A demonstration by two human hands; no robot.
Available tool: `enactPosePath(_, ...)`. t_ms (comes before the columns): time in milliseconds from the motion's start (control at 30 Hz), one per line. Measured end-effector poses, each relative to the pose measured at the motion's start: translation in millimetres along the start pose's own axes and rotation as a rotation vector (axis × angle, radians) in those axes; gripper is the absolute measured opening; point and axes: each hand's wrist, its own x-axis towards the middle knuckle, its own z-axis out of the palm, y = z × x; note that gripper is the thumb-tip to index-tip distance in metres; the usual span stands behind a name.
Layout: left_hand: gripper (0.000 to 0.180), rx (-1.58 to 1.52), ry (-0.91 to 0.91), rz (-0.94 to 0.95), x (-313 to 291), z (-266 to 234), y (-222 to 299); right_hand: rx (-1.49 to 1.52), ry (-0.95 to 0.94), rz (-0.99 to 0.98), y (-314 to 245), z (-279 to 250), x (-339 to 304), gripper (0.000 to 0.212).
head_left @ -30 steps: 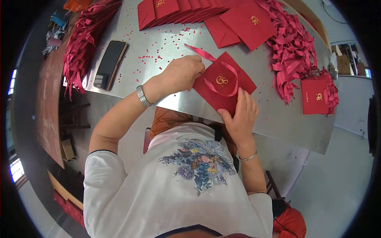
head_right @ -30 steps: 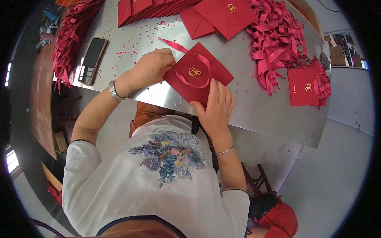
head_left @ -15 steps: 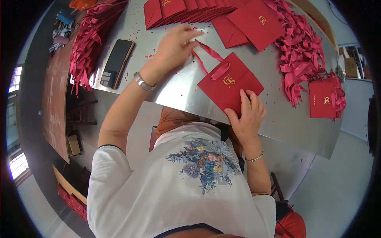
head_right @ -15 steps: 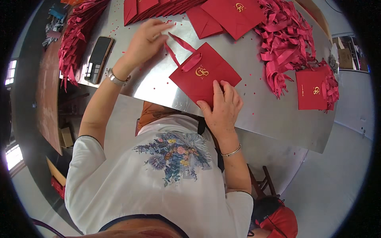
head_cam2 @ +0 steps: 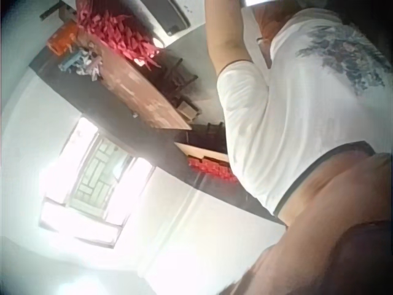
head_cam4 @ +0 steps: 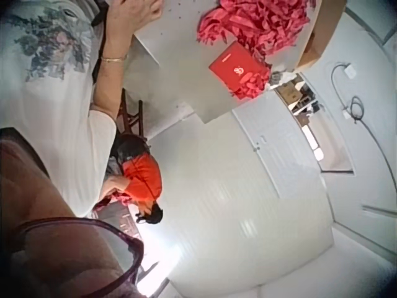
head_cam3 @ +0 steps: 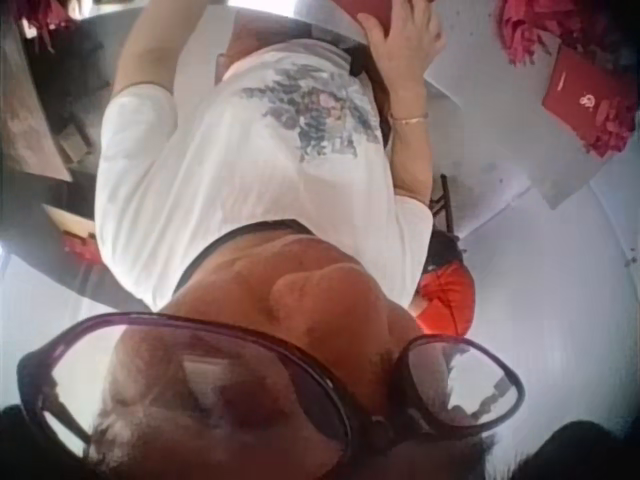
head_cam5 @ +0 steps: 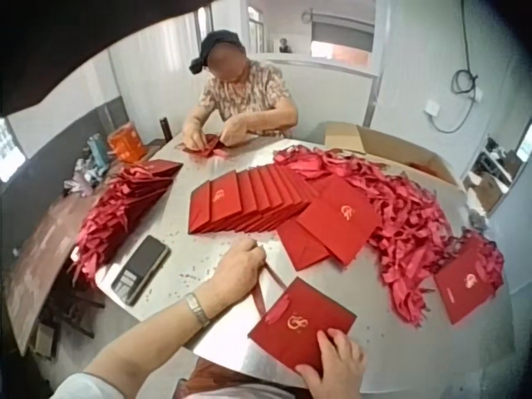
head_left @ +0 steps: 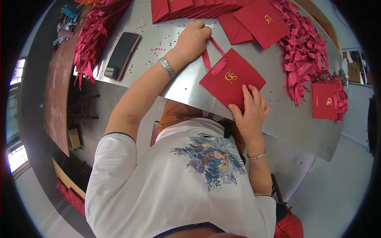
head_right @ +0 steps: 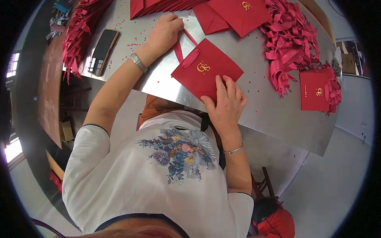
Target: The person attaches ribbon handles to paper gift bags by threading ribbons through the slots on each bag by hand.
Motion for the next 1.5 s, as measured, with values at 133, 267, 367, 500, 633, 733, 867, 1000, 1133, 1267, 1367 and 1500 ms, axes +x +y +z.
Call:
enactPosePath(133,0.014,-0.049,-0.081,-0.115,5,-3,-8,0.011,0.026,-0.018,0,4,2,0.064)
enactPosePath(267,0.025,-0.123,0.068,-0.121,21,-29,33,0.012,0.054,-0.001,1,-4,-3,0.063)
enactPosePath(367,0.017,-0.183,-0.183,-0.004,7,-23,59,-0.089,0.057,-0.033,4,7,-7,0.065)
enactPosePath(500,0.038,-0.095,-0.164,0.237,0,-21,81,-0.023,0.100,-0.064,-2,0,-11,0.063)
enactPosePath(633,0.045,0.061,-0.265,0.334,-8,-3,82,-0.051,0.151,-0.100,-1,0,-11,0.061)
enactPosePath(733,0.044,0.046,-0.301,0.312,-5,-4,78,-0.061,0.171,-0.108,-1,1,-8,0.059)
enactPosePath(867,0.043,0.082,-0.261,0.328,-10,-1,76,-0.083,0.167,-0.111,-3,1,-8,0.059)
enactPosePath(1000,0.042,0.049,-0.297,0.284,-11,-2,77,-0.090,0.177,-0.109,-2,3,-9,0.059)
enactPosePath(1133,0.042,-0.001,-0.322,0.246,-12,-4,78,-0.098,0.180,-0.109,-3,3,-10,0.058)
enactPosePath(1267,0.042,-0.032,-0.324,0.223,-11,-6,80,-0.105,0.189,-0.117,-2,4,-10,0.058)
enactPosePath(1367,0.041,-0.037,-0.318,0.224,-11,-6,79,-0.105,0.185,-0.114,-3,3,-9,0.057)
enactPosePath(1500,0.039,-0.018,-0.269,0.244,-12,-3,77,-0.100,0.187,-0.117,-3,3,-9,0.057)
